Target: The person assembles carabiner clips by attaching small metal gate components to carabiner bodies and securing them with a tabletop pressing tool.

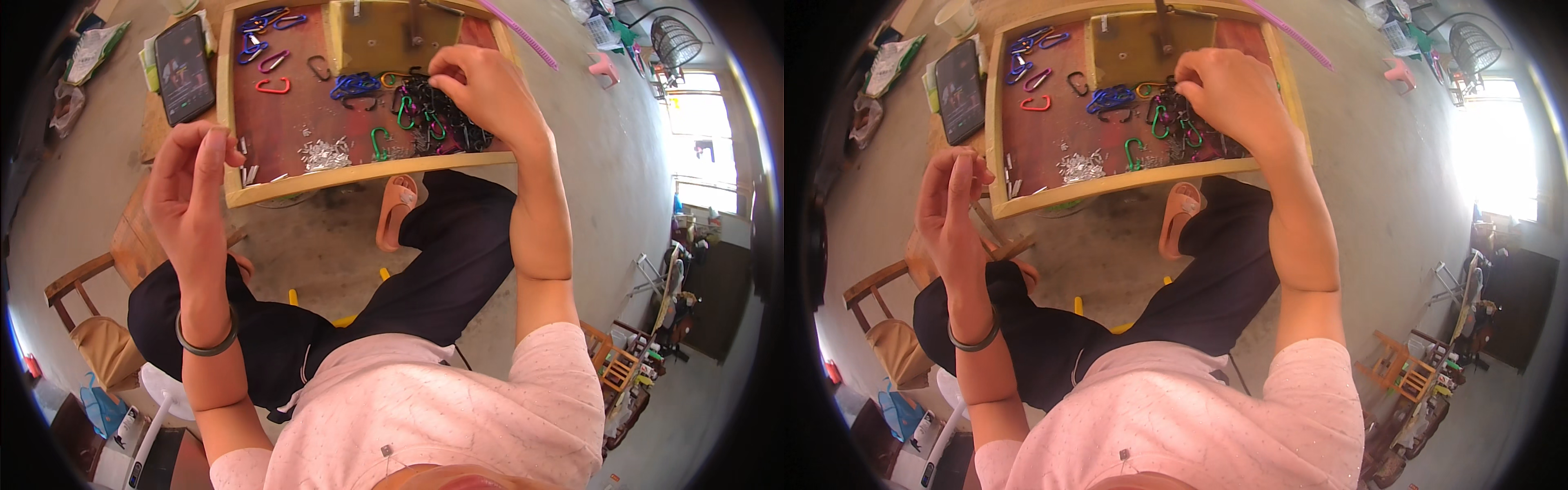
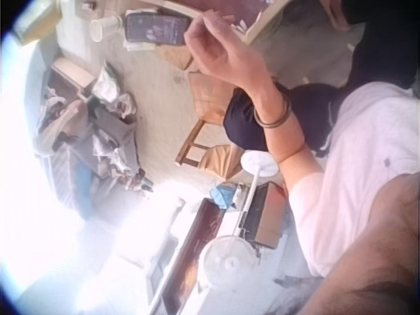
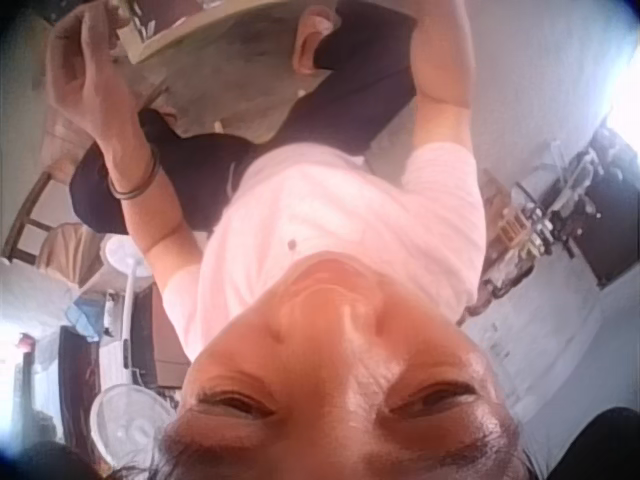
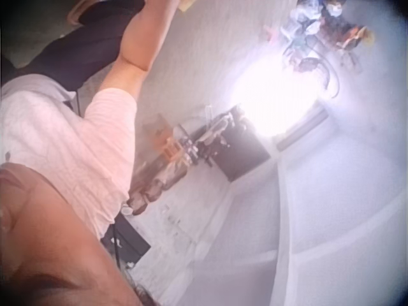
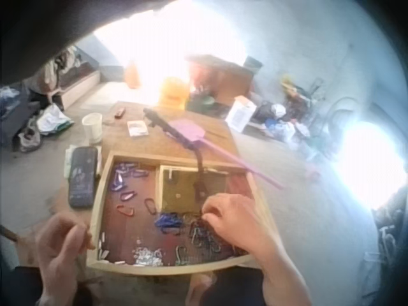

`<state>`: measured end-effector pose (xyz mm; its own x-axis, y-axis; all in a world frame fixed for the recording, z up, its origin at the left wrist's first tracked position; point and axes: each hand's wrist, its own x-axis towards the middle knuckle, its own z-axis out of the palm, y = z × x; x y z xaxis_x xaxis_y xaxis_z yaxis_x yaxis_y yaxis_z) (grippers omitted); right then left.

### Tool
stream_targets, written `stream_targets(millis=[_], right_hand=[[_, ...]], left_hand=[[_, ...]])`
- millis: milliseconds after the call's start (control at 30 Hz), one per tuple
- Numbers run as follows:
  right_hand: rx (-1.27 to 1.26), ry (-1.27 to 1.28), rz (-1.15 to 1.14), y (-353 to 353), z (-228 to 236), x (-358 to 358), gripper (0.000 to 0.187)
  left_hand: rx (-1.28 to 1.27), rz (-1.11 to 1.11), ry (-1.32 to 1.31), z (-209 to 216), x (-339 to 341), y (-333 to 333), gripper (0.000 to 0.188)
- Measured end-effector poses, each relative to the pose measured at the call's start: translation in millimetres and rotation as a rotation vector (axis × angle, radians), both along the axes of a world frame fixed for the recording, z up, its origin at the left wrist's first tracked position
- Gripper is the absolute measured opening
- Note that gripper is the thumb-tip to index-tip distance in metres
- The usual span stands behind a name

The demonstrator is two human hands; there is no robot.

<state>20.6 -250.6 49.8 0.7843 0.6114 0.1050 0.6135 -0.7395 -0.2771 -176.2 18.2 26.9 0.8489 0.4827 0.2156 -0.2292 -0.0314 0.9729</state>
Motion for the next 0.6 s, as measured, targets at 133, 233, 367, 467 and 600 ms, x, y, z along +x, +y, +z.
stream_targets(millis=[133,233,367,467,600], right_hand=[[-0.013,-0.021,-0.033,-20.5,-5.5,0.2,0.017],[0.001,0.039,-0.045,-7.2,-15.8,0.4,0.017],[0.168,-0.029,0.114,27.5,-30.2,-6.2,0.016],[0.141,-0.078,0.158,50.5,-39.9,-7.2,0.015],[0.106,-0.133,0.233,83.6,-46.9,-9.4,0.013]], left_hand=[[0.046,-0.03,0.023,-2.5,5.8,-4.3,0.012],[0.04,-0.058,0.007,-8.4,12.2,-8.2,0.012],[0.048,-0.022,0.044,-12.5,18.7,-13.0,0.014],[0.064,0.005,0.05,-11.5,20.9,-14.3,0.014],[-0.011,-0.012,0.007,-14.8,22.1,-13.8,0.012]])
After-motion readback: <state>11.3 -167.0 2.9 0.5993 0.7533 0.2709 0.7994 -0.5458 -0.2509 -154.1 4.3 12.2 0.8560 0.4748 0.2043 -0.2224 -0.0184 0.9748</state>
